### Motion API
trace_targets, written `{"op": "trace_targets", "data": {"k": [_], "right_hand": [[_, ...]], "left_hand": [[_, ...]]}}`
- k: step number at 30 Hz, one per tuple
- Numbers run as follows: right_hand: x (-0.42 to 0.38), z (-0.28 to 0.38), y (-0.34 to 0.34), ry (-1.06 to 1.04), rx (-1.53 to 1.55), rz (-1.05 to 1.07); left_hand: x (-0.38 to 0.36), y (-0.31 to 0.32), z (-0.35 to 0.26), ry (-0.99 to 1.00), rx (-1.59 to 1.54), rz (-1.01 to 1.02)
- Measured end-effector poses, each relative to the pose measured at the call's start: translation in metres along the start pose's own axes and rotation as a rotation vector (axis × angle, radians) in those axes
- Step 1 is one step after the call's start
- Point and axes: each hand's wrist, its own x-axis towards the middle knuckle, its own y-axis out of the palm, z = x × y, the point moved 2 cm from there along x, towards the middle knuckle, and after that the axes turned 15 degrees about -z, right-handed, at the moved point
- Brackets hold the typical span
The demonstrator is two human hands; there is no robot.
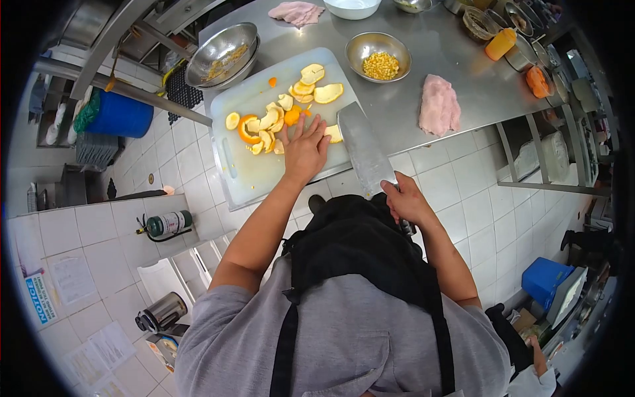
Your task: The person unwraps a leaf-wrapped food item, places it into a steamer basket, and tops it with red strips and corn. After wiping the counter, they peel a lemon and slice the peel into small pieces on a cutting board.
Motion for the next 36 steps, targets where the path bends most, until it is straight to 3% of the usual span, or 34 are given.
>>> {"op": "trace_targets", "data": {"k": [36], "right_hand": [[0.003, -0.007, 0.021, -0.054, -0.059, -0.011]], "left_hand": [[-0.005, 0.002, -0.006, 0.008, 0.049, -0.004]]}}
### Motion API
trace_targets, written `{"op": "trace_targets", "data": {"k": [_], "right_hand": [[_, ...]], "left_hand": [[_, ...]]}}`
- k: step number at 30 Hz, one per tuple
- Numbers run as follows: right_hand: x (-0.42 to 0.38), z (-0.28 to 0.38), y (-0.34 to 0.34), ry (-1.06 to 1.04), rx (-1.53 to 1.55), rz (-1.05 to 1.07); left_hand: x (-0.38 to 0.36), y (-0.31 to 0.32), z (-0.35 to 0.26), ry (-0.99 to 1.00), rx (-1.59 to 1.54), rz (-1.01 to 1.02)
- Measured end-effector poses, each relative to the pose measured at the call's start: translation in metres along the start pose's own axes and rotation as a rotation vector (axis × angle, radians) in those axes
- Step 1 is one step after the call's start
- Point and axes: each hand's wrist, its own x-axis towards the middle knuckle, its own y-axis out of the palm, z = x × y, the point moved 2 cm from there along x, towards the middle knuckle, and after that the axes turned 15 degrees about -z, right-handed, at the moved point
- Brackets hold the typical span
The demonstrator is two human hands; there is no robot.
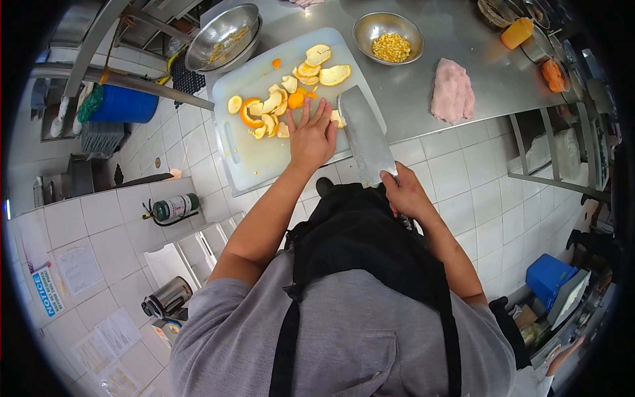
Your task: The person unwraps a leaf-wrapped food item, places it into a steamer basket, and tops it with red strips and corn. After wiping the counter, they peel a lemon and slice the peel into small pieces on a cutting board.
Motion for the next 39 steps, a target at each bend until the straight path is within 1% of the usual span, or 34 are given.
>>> {"op": "trace_targets", "data": {"k": [6, 9, 11, 14, 18, 22, 25, 27, 31, 36, 39], "right_hand": [[0.016, 0.009, 0.011, -0.009, 0.047, -0.016], [0.011, -0.002, 0.009, -0.027, 0.035, 0.006], [0.003, 0.003, 0.004, -0.016, 0.038, 0.023], [0.005, 0.004, 0.009, -0.006, 0.057, 0.032], [0.02, 0.008, 0.018, 0.005, 0.075, 0.017], [0.005, 0.004, 0.01, -0.022, 0.079, 0.037], [0.0, 0.001, 0.01, 0.004, 0.042, 0.052], [0.009, 0.004, 0.016, -0.054, 0.076, 0.026], [0.023, 0.009, 0.026, -0.078, 0.062, -0.008], [-0.002, 0.008, 0.01, -0.046, 0.023, 0.03], [0.007, 0.009, 0.012, -0.027, 0.038, 0.062]], "left_hand": [[-0.004, -0.006, -0.006, 0.046, 0.037, 0.045], [-0.004, -0.008, -0.009, 0.037, 0.04, 0.075], [-0.004, -0.01, -0.008, 0.052, 0.04, 0.08], [-0.004, -0.012, -0.012, 0.003, 0.029, 0.129], [-0.004, -0.014, -0.014, 0.018, 0.034, 0.125], [-0.005, -0.013, -0.014, 0.014, 0.05, 0.139], [-0.007, -0.014, -0.013, 0.004, 0.052, 0.161], [-0.007, -0.014, -0.013, 0.006, 0.049, 0.169], [-0.007, -0.014, -0.014, 0.013, 0.036, 0.154], [-0.008, -0.013, -0.012, 0.012, 0.011, 0.1], [-0.008, -0.015, -0.012, 0.014, 0.001, 0.15]]}}
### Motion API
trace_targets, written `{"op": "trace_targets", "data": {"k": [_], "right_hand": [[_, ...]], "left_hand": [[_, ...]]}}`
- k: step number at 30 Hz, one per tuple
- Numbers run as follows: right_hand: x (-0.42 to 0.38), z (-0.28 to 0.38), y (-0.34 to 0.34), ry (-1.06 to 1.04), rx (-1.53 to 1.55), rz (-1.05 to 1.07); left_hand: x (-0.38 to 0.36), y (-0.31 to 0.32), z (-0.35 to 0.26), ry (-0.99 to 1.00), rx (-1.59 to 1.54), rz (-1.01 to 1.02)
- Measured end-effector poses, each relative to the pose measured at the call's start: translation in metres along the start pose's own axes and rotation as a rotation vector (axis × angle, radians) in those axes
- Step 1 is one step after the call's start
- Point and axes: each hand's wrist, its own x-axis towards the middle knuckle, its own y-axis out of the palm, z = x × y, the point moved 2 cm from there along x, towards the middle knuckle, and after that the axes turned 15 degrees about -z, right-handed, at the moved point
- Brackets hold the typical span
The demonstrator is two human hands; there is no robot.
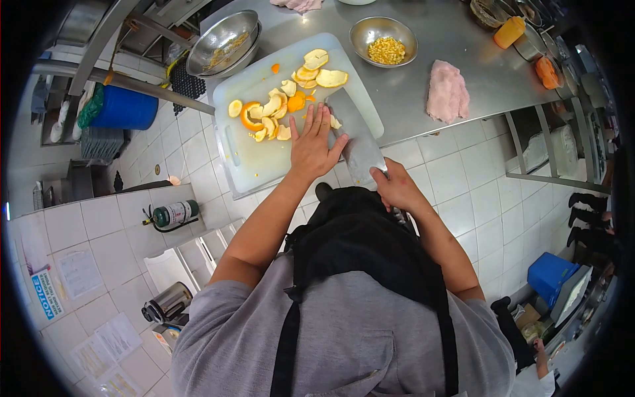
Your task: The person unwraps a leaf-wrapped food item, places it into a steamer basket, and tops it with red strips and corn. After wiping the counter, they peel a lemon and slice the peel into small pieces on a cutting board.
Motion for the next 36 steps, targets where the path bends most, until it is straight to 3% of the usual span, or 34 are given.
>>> {"op": "trace_targets", "data": {"k": [7, 12, 23, 36], "right_hand": [[0.008, 0.002, 0.006, -0.026, 0.036, -0.033], [-0.007, -0.005, -0.016, -0.031, -0.137, -0.004], [-0.008, 0.015, -0.02, -0.012, -0.198, 0.007], [0.0, 0.047, -0.01, -0.088, -0.351, -0.035]], "left_hand": [[0.0, 0.003, -0.001, -0.016, -0.01, -0.069], [-0.006, -0.003, 0.0, -0.03, -0.019, -0.04], [-0.01, -0.007, -0.001, 0.003, 0.0, -0.126], [-0.013, -0.007, 0.001, -0.021, -0.029, -0.076]]}}
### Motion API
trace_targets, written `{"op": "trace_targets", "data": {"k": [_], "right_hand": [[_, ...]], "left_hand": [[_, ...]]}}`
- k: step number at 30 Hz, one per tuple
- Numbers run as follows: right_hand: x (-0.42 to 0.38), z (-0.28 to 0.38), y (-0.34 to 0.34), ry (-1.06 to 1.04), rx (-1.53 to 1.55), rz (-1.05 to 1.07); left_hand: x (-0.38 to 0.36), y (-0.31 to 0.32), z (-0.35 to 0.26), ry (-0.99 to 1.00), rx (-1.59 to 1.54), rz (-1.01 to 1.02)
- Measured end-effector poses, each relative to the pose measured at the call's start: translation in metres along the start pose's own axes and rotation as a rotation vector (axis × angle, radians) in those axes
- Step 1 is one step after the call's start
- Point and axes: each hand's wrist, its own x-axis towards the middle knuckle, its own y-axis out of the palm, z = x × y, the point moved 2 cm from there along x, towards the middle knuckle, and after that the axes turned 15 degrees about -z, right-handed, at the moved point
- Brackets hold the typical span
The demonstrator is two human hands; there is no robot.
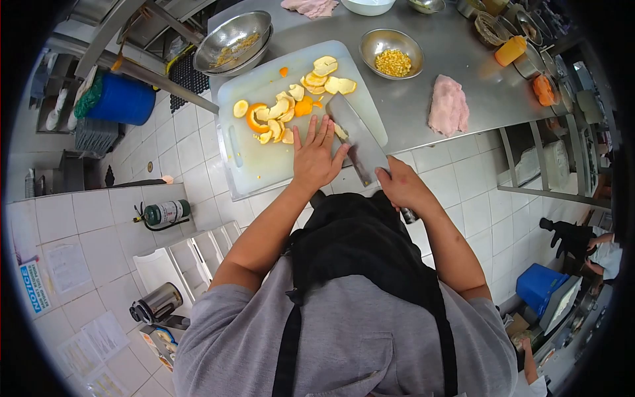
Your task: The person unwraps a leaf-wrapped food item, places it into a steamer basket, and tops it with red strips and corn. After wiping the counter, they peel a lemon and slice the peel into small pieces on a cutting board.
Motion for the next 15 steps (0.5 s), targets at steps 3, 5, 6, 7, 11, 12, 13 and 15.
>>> {"op": "trace_targets", "data": {"k": [3, 5, 6, 7, 11, 12, 13, 15], "right_hand": [[0.007, 0.013, 0.01, -0.041, -0.064, -0.05], [0.007, 0.016, 0.012, -0.062, -0.089, -0.064], [0.006, 0.015, 0.014, -0.076, -0.113, -0.072], [0.007, 0.009, 0.019, -0.08, -0.117, -0.075], [0.0, 0.002, 0.031, -0.28, -0.313, -0.206], [-0.004, 0.006, 0.033, -0.29, -0.391, -0.227], [-0.007, 0.007, 0.036, -0.295, -0.395, -0.227], [-0.012, 0.007, 0.041, -0.323, -0.429, -0.202]], "left_hand": [[0.0, 0.0, -0.002, -0.017, -0.004, -0.013], [0.0, 0.002, 0.0, -0.03, 0.028, -0.025], [-0.002, 0.002, 0.0, -0.031, 0.027, -0.032], [-0.004, 0.003, 0.0, -0.027, 0.037, -0.072], [0.0, 0.001, -0.001, -0.054, 0.024, -0.248], [0.002, 0.001, -0.002, -0.057, 0.024, -0.255], [0.005, -0.003, -0.003, -0.093, -0.058, -0.277], [0.008, -0.007, -0.001, -0.132, -0.139, -0.307]]}}
